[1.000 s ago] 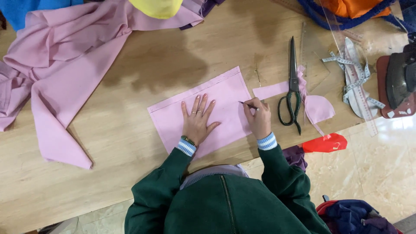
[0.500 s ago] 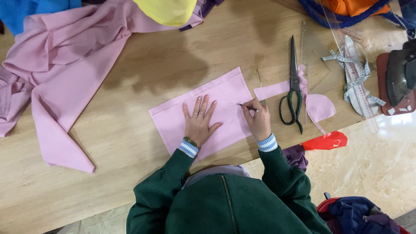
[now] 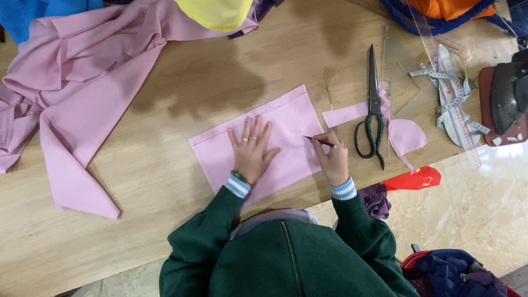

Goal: Measuring, marking, and cutting detailed fabric pieces on a workbench using a ruler and tailor's shears.

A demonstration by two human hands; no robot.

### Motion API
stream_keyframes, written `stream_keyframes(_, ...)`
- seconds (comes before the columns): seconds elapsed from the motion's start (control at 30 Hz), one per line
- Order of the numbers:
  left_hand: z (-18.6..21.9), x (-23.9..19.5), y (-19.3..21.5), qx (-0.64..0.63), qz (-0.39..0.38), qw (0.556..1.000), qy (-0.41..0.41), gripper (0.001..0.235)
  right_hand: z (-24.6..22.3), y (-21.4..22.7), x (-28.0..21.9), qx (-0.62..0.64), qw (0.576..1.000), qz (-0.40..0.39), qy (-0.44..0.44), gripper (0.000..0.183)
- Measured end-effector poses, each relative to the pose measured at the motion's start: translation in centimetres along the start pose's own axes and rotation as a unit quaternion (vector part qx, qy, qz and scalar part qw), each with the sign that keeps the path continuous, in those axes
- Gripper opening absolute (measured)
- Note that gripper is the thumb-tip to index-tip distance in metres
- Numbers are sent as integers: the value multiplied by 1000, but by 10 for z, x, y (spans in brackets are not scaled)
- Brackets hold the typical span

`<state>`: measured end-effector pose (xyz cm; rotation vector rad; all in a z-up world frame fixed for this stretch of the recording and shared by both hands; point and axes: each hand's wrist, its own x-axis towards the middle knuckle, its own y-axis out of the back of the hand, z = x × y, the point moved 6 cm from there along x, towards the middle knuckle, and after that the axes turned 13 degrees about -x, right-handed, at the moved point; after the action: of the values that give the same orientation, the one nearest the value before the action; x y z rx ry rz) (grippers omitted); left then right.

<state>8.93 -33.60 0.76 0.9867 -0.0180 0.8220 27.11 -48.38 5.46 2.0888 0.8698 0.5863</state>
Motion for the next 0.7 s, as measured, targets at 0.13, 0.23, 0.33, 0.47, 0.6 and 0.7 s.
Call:
stream_keyframes(0.13,-47,21,5,86,44,994,43,71,9,-1,1,18,1000,2,5,5)
stream_keyframes(0.23,-86,26,-13,149,-28,973,175,83,3,7,2,31,999,15,13,6)
stream_keyframes(0.33,-83,21,-35,111,-68,982,140,64,13,15,3,57,998,31,-2,7)
stream_keyframes(0.47,5,-3,-14,60,-12,997,-38,17,18,48,1,55,995,83,-1,5)
stream_keyframes(0.6,70,-64,-19,35,-65,978,-197,9,-5,72,-11,88,990,109,-20,3)
stream_keyframes(0.7,70,-73,-28,2,-50,974,-223,4,3,43,-28,108,993,39,-23,10)
